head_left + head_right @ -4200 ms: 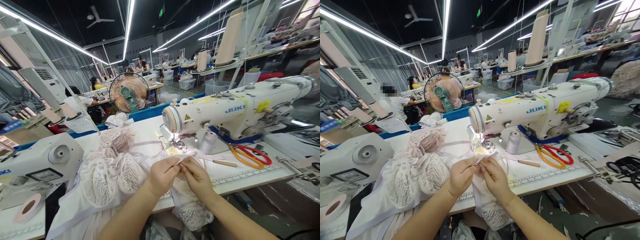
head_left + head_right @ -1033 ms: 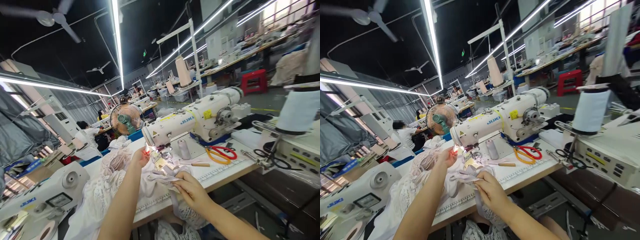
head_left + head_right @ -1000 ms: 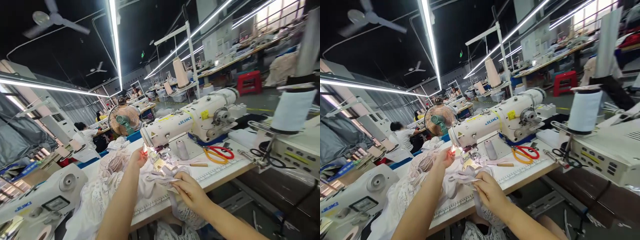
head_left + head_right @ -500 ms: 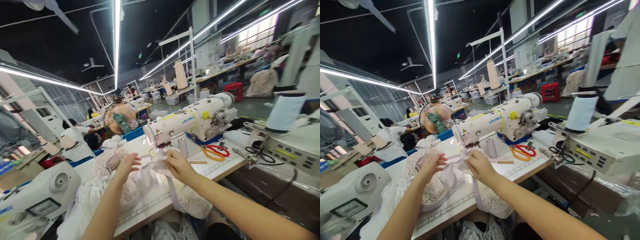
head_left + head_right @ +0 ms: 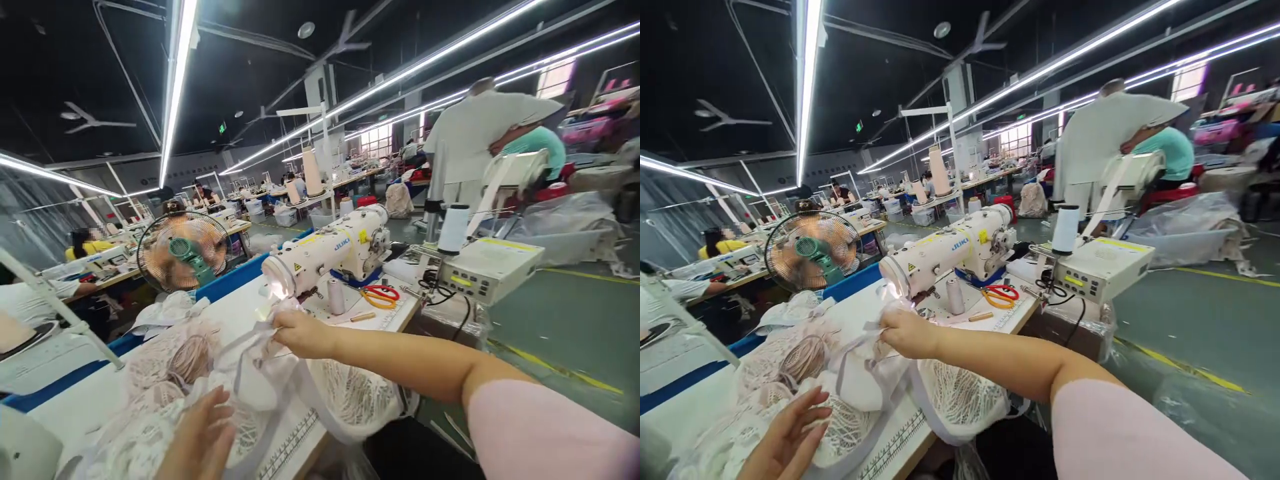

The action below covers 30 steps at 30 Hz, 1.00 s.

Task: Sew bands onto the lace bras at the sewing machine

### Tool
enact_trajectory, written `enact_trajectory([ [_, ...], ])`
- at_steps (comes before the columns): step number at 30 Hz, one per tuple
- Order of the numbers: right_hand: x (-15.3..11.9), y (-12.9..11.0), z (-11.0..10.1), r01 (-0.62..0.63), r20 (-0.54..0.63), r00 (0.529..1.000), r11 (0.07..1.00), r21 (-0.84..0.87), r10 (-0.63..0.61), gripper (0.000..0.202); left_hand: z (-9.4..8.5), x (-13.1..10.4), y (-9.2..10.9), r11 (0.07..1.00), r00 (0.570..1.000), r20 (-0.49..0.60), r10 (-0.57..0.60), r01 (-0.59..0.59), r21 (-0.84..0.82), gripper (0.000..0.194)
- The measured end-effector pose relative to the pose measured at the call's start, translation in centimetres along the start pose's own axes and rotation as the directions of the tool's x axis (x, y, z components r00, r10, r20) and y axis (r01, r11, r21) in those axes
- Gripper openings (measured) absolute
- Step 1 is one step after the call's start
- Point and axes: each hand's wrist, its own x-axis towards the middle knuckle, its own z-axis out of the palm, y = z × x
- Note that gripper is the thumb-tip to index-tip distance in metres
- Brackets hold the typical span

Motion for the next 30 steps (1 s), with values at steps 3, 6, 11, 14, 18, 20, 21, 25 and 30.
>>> enact_trajectory([
  [3, -0.3, -0.2, 0.2, -0.025, 0.023, 0.999, 0.995, 0.101, 0.022, 0.024, 1.7, 0.3, 1.6, 0.977, 0.989, 0.077, 0.123, -0.134, 0.163, 0.043],
  [6, -0.1, -0.1, 0.2, -0.049, 0.045, 0.998, 0.973, 0.224, 0.04, 0.027, 4.2, 2.4, 2.3, 0.951, 0.977, 0.08, 0.199, -0.212, 0.225, 0.052],
  [11, -0.3, 1.7, 0.1, -0.06, 0.133, 0.991, 0.906, 0.42, 0.004, 0.026, 7.7, 6.2, 1.2, 0.984, 0.994, 0.062, 0.095, -0.103, 0.147, 0.027],
  [14, -1.1, 3.7, -0.4, -0.096, 0.194, 0.981, 0.861, 0.5, -0.004, 0.028, 9.1, 7.6, 1.2, 0.995, 0.979, 0.181, -0.095, 0.095, 0.006, 0.011],
  [18, -2.6, 5.9, -1.2, -0.194, 0.253, 0.966, 0.785, 0.588, 0.049, 0.034, 10.8, 8.9, 1.8, 0.957, 0.903, 0.391, -0.178, 0.252, -0.147, 0.007],
  [20, -3.4, 6.3, -1.2, -0.267, 0.271, 0.955, 0.744, 0.612, 0.119, 0.034, 11.6, 9.6, 1.4, 0.949, 0.897, 0.4, -0.186, 0.27, -0.164, 0.013],
  [21, -3.8, 6.2, -1.1, -0.299, 0.269, 0.949, 0.73, 0.615, 0.163, 0.033, 12.0, 9.9, 1.1, 0.947, 0.902, 0.387, -0.193, 0.274, -0.166, 0.015],
  [25, -4.8, 5.3, 0.5, -0.349, 0.194, 0.936, 0.701, 0.622, 0.293, 0.029, 12.8, 10.6, -1.1, 0.958, 0.939, 0.29, -0.185, 0.238, -0.158, 0.017],
  [30, -5.4, 4.4, 2.2, -0.349, 0.154, 0.932, 0.695, 0.628, 0.329, 0.022, 12.9, 10.7, -2.8, 0.966, 0.947, 0.289, -0.141, 0.196, -0.168, 0.018],
])
